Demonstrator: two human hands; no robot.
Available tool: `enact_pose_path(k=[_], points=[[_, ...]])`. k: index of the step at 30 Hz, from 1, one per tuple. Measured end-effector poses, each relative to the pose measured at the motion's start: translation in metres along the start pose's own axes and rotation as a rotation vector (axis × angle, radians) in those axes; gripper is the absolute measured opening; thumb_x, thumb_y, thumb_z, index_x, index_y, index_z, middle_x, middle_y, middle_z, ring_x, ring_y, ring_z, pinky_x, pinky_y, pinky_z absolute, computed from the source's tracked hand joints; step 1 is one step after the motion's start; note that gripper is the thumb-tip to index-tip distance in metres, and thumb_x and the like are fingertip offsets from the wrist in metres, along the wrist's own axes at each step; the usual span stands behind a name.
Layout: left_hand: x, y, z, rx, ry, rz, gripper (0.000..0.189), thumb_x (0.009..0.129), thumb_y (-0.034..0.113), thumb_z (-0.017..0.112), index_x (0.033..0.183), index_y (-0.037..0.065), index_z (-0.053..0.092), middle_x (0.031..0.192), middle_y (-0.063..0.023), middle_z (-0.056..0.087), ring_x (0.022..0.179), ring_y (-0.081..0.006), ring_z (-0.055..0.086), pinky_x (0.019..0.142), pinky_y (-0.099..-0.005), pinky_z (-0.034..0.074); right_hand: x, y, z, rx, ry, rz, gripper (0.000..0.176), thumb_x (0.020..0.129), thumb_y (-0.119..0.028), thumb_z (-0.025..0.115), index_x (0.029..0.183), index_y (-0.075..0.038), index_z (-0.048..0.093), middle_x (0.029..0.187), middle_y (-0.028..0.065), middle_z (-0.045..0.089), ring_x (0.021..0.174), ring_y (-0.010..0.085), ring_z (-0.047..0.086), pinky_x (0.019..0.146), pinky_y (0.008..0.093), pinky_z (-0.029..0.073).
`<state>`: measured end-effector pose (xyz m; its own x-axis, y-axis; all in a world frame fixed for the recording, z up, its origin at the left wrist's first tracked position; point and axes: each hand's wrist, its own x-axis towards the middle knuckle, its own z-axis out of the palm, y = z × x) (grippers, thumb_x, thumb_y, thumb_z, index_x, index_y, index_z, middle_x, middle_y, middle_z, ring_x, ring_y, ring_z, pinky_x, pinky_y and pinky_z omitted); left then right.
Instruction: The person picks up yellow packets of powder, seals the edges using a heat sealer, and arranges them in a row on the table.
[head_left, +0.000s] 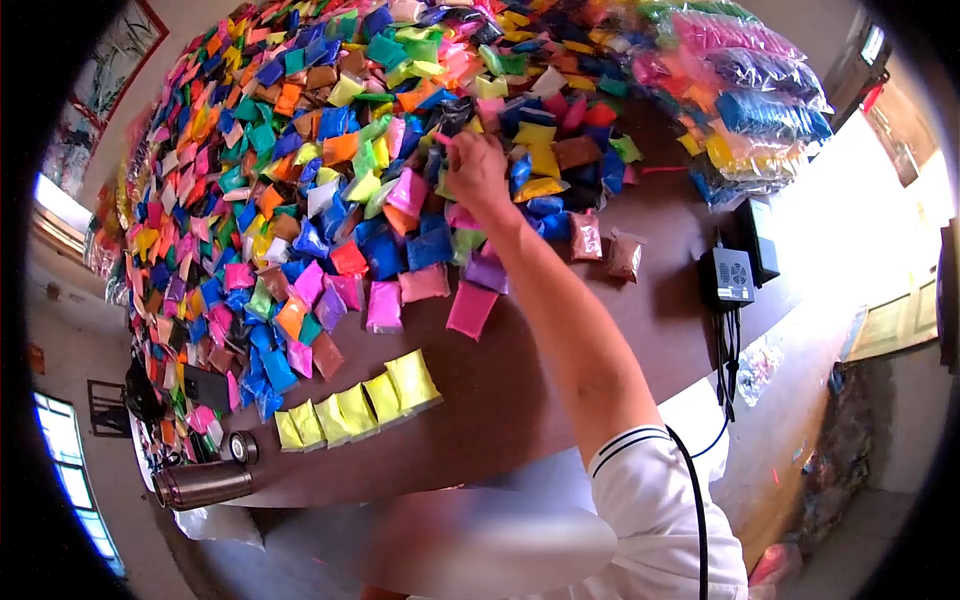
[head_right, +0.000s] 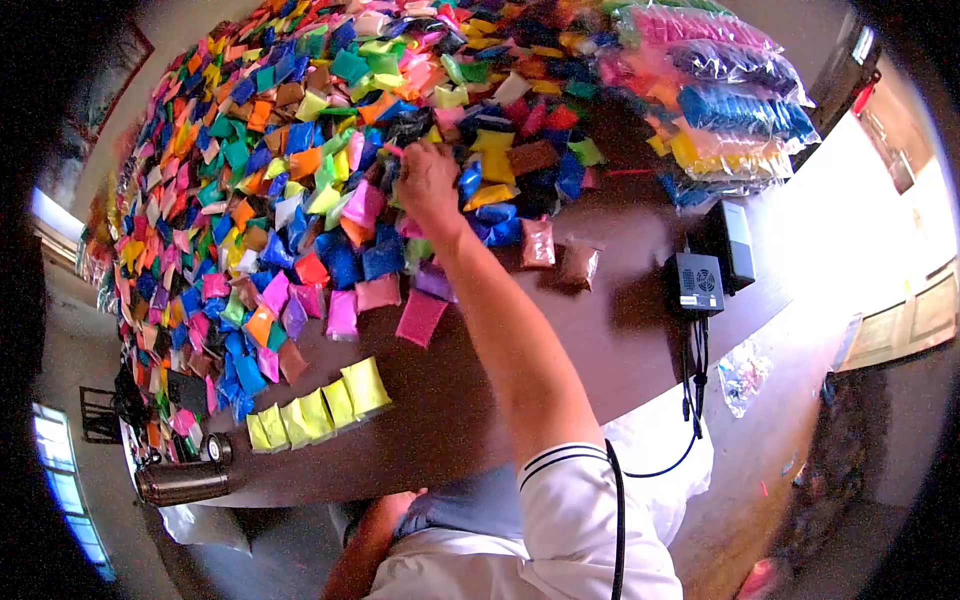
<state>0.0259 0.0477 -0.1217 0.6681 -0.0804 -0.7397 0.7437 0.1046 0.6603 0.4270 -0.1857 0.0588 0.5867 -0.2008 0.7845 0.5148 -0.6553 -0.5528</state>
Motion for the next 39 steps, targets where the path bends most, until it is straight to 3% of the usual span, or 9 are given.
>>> enact_pose_path(k=[5, 7, 13, 17, 19, 24, 27, 30, 39], points=[[0.003, 0.01, 0.012, -0.009, 0.026, -0.021, 0.026, 0.094, 0.029, 0.045, 0.085, 0.006, 0.054, 0.076, -0.0072, 0.055, 0.065, -0.0205, 0.052, 0.06, -0.0326, 0.045, 0.0, -0.012, -0.017, 0.121, -0.096, 0.109, 0.005, 0.078, -0.006, 0.06, 0.082, -0.003, 0.06, 0.079, 0.0154, 0.061, 0.078, 0.0376, 0.058, 0.067, 0.0453, 0.047], [0.003, 0.013, 0.016, -0.003, 0.039, -0.024, 0.027, 0.094, 0.029, 0.045, 0.085, 0.006, 0.053, 0.076, -0.0072, 0.055, 0.065, -0.0205, 0.052, 0.06, -0.0326, 0.045, 0.012, -0.001, -0.025, 0.648, 0.009, 0.419, 0.01, 0.077, -0.003, 0.059, 0.086, -0.003, 0.062, 0.084, 0.0163, 0.063, 0.078, 0.0357, 0.061, 0.067, 0.0424, 0.049], [-0.002, 0.019, 0.018, 0.016, 0.101, -0.029, 0.027, 0.094, 0.029, 0.045, 0.084, 0.006, 0.053, 0.075, -0.0072, 0.055, 0.064, -0.0205, 0.052, 0.059, -0.0327, 0.045, 0.046, 0.05, -0.091, -0.359, -0.352, 0.553, 0.036, 0.079, -0.022, 0.062, 0.114, -0.014, 0.063, 0.105, 0.0177, 0.064, 0.097, 0.0319, 0.063, 0.08, 0.0429, 0.051], [-0.026, 0.004, 0.011, 0.032, 0.146, -0.054, 0.027, 0.094, 0.03, 0.045, 0.084, 0.006, 0.053, 0.075, -0.0072, 0.055, 0.063, -0.0204, 0.052, 0.058, -0.0327, 0.045, 0.032, 0.083, -0.077, -0.525, -0.167, 0.316, 0.041, 0.075, -0.032, 0.06, 0.11, -0.011, 0.063, 0.119, 0.0179, 0.059, 0.104, 0.0357, 0.059, 0.089, 0.0466, 0.045], [-0.037, -0.006, 0.007, 0.044, 0.158, -0.064, 0.027, 0.094, 0.03, 0.045, 0.084, 0.006, 0.053, 0.075, -0.0072, 0.055, 0.063, -0.0204, 0.052, 0.058, -0.0327, 0.045, 0.04, 0.078, -0.086, -0.527, -0.425, 0.425, 0.045, 0.074, -0.038, 0.061, 0.111, -0.012, 0.063, 0.125, 0.0169, 0.055, 0.108, 0.035, 0.057, 0.092, 0.0475, 0.043], [-0.031, -0.046, 0.003, -0.081, 0.199, -0.068, 0.029, 0.09, 0.034, 0.051, 0.073, 0.009, 0.049, 0.068, -0.0073, 0.055, 0.054, -0.0193, 0.052, 0.049, -0.0318, 0.044, 0.041, 0.087, -0.082, -0.49, -0.519, 0.407, 0.049, 0.071, -0.046, 0.065, 0.103, -0.01, 0.066, 0.107, 0.0172, 0.064, 0.101, 0.036, 0.06, 0.083, 0.0443, 0.048], [-0.029, -0.058, -0.006, -0.214, 0.223, -0.061, 0.035, 0.085, 0.036, 0.057, 0.062, 0.013, 0.043, 0.062, -0.0076, 0.056, 0.045, -0.0178, 0.052, 0.04, -0.0307, 0.043, 0.04, 0.083, -0.089, -0.308, -0.369, 0.318, 0.047, 0.073, -0.038, 0.07, 0.105, -0.005, 0.064, 0.095, 0.0119, 0.068, 0.085, 0.0295, 0.066, 0.073, 0.0392, 0.051], [-0.041, -0.045, 0.003, -0.23, 0.225, -0.008, 0.035, 0.085, 0.034, 0.058, 0.061, 0.012, 0.042, 0.062, -0.0077, 0.057, 0.045, -0.0174, 0.052, 0.04, -0.0304, 0.044, 0.037, 0.041, -0.112, 0.611, -0.165, 0.657, 0.03, 0.079, -0.019, 0.074, 0.098, 0.0, 0.062, 0.08, -0.0003, 0.06, 0.064, 0.0086, 0.054, 0.057, 0.0238, 0.044], [-0.059, 0.002, 0.014, -0.034, 0.138, -0.013, 0.031, 0.088, 0.03, 0.061, 0.068, 0.008, 0.053, 0.065, -0.0059, 0.058, 0.048, -0.0126, 0.052, 0.041, -0.0251, 0.04, -0.026, -0.062, -0.159, 1.048, -0.434, 0.887, 0.025, 0.084, -0.014, 0.064, 0.108, -0.008, 0.058, 0.076, 0.001, 0.063, 0.05, 0.0034, 0.05, 0.038, 0.0171, 0.025]])
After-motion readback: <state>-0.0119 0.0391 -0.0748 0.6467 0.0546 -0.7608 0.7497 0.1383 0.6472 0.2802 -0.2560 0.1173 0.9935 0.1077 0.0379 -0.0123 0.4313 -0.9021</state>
